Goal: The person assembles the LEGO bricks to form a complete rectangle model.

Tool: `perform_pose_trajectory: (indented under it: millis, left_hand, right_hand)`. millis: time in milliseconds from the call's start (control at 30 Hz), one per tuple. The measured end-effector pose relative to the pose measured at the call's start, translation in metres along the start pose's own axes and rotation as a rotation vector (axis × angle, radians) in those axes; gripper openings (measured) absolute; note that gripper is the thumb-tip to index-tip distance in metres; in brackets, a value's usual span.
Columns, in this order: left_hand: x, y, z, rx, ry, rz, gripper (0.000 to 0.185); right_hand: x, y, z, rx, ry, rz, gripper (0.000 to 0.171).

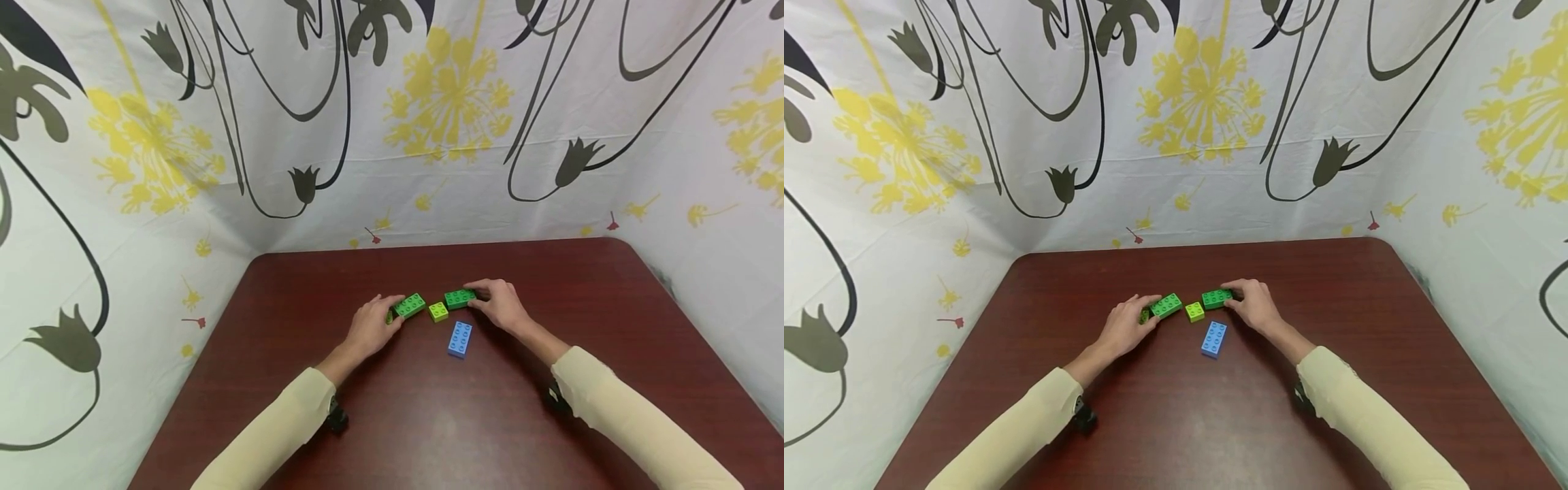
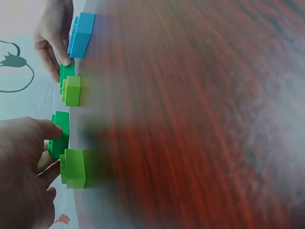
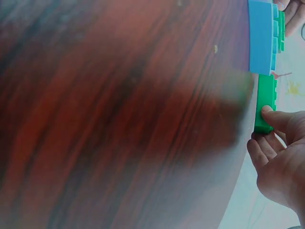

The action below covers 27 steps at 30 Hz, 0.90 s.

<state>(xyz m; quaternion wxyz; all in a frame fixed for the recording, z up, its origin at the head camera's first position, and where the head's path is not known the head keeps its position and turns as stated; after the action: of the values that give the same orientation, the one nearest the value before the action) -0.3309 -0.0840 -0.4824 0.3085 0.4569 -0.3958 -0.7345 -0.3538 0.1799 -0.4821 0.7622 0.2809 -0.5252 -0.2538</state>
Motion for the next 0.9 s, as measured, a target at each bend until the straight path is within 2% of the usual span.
perform_pose_trajectory:
  millis: [200,533,733,900]
  left_hand:
    - [-0.001,0.010,-0.004,-0.029,-0.022,-0.017,0.048]
    - [-0.002,0.029,-0.016,-0.072,-0.077,-0.058,0.047]
    - [-0.006,0.036,-0.027,-0.061,-0.124,-0.095,0.048]
    - [-0.010,0.040,-0.038,-0.031,-0.149,-0.167,0.047]
  right_hand:
    - [0.004,0.009,-0.004,-0.032,0.007,0.008,0.037]
    - [0.031,0.021,-0.022,-0.024,0.021,0.082,0.035]
    - [0.046,0.021,-0.037,-0.025,0.066,0.114,0.034]
    - [0.058,0.020,-0.051,-0.023,0.104,0.130,0.034]
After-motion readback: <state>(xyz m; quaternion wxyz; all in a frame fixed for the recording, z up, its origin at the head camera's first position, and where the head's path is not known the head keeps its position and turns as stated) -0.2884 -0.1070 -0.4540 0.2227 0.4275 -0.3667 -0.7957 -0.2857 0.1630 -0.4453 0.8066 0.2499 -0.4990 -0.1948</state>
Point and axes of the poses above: each hand's wrist, its own z-axis towards the middle knuckle, its own y-axis out of the back of the hand, x = y × z, the point moved 7 cm from there along z, towards the middle knuckle, and after that the axes turned 5 degrees about -x, right-handed, at the moved point
